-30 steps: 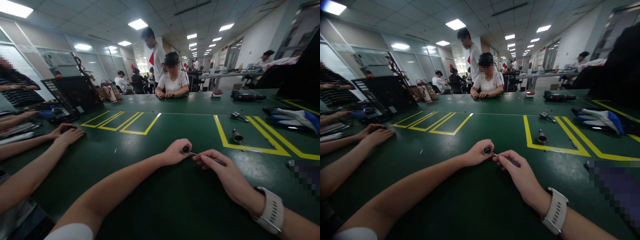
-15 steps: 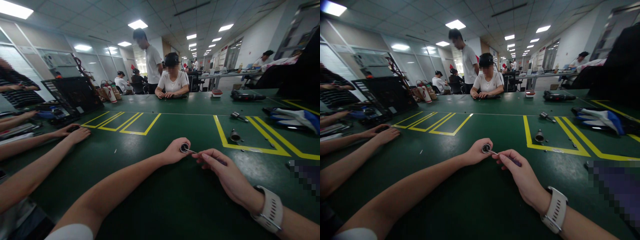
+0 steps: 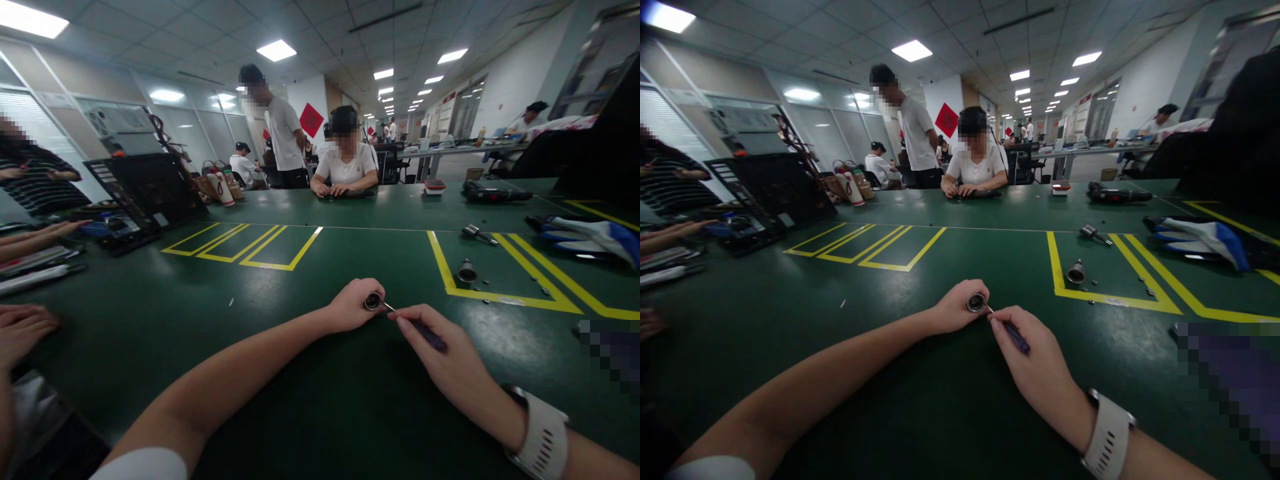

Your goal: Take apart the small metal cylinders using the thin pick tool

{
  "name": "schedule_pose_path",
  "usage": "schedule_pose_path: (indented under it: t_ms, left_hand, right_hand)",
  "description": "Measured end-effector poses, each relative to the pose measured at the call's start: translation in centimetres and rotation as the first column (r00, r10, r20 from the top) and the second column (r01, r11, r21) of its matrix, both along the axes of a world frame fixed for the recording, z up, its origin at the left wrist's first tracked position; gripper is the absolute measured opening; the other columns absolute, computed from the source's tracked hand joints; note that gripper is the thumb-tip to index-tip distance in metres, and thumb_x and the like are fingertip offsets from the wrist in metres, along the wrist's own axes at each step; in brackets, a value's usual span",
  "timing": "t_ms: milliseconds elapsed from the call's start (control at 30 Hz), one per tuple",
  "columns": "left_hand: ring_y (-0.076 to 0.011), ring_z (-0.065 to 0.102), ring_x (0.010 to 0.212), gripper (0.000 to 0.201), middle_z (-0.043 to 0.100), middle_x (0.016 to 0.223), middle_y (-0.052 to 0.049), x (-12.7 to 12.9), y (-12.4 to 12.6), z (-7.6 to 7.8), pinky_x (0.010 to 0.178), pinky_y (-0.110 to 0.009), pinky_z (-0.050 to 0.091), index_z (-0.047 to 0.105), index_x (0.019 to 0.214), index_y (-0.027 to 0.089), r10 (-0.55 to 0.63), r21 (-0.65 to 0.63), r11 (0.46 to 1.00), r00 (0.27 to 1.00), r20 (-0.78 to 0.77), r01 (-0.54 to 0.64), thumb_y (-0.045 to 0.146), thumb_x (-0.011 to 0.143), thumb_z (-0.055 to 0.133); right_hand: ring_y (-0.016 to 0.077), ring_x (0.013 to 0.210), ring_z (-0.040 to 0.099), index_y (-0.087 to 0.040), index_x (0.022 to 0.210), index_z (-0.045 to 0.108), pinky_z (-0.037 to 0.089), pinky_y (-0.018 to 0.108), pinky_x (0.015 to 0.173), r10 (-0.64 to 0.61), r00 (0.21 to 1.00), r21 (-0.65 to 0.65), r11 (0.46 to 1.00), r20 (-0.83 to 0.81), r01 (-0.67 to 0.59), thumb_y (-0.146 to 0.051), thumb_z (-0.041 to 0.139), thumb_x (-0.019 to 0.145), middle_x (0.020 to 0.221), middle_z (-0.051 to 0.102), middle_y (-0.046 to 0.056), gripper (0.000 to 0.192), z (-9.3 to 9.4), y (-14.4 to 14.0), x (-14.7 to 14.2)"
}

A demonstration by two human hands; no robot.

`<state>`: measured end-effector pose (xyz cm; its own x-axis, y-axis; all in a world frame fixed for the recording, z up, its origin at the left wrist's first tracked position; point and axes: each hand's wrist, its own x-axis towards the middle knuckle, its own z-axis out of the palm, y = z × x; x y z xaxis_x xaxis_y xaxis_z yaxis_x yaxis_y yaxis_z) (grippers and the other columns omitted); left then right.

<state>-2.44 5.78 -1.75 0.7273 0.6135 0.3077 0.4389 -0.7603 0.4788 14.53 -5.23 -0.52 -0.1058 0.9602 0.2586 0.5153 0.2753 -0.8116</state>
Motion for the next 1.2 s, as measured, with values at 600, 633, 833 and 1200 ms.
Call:
schedule_pose_path:
  t_ms: [600, 633, 833, 1200]
  left_hand:
    - [-0.0167, 0.05, 0.079, 0.011, 0.055, 0.084, -0.003, 0.6, -1.4, 1.2, 0.071, -0.03, 0.035, 0.052, 0.085, 0.017, 0.11, 0.419, 0.906, 0.923, -0.369, 0.06, 0.009, 0.081, 0.044]
    - [-0.0171, 0.05, 0.078, 0.012, 0.055, 0.083, -0.003, 0.7, -1.4, 1.3, 0.071, -0.03, 0.035, 0.052, 0.084, 0.017, 0.125, 0.448, 0.891, 0.911, -0.392, 0.071, 0.01, 0.082, 0.043]
    - [-0.0185, 0.05, 0.076, 0.007, 0.054, 0.082, -0.004, 0.9, -1.4, 1.8, 0.073, -0.033, 0.035, 0.052, 0.084, 0.016, 0.166, 0.543, 0.828, 0.864, -0.475, 0.139, 0.017, 0.086, 0.045]
    - [-0.0176, 0.051, 0.081, 0.011, 0.055, 0.085, -0.005, 0.1, -0.5, 1.4, 0.073, -0.031, 0.038, 0.051, 0.083, 0.016, 0.162, 0.385, 0.923, 0.92, -0.357, -0.013, 0.009, 0.083, 0.043]
  right_hand:
    - [0.0215, 0.084, 0.062, -0.021, 0.085, 0.063, 0.048, 0.036, 0.073, 0.012, 1.0, -0.095, 0.995, -0.024, -0.014, -0.036, 0.047, 0.083, 0.089, 0.068, 0.005, 0.022, 0.7, 0.7, 0.6]
    - [0.0215, 0.085, 0.062, -0.021, 0.086, 0.063, 0.048, 0.036, 0.074, 0.009, 0.999, -0.102, 0.995, -0.036, -0.013, -0.036, 0.047, 0.083, 0.09, 0.068, 0.005, 0.021, 0.7, 0.8, 0.7]
    - [0.0206, 0.091, 0.062, -0.023, 0.093, 0.064, 0.047, 0.036, 0.081, 0.03, 0.997, -0.171, 0.984, -0.074, -0.042, -0.034, 0.051, 0.082, 0.097, 0.067, 0.003, 0.02, 0.4, 1.4, 1.0]
    - [0.0209, 0.094, 0.061, -0.022, 0.095, 0.064, 0.048, 0.038, 0.082, 0.039, 0.995, -0.192, 0.98, -0.09, -0.056, -0.035, 0.051, 0.083, 0.1, 0.067, 0.004, 0.022, 0.6, 1.5, 1.1]
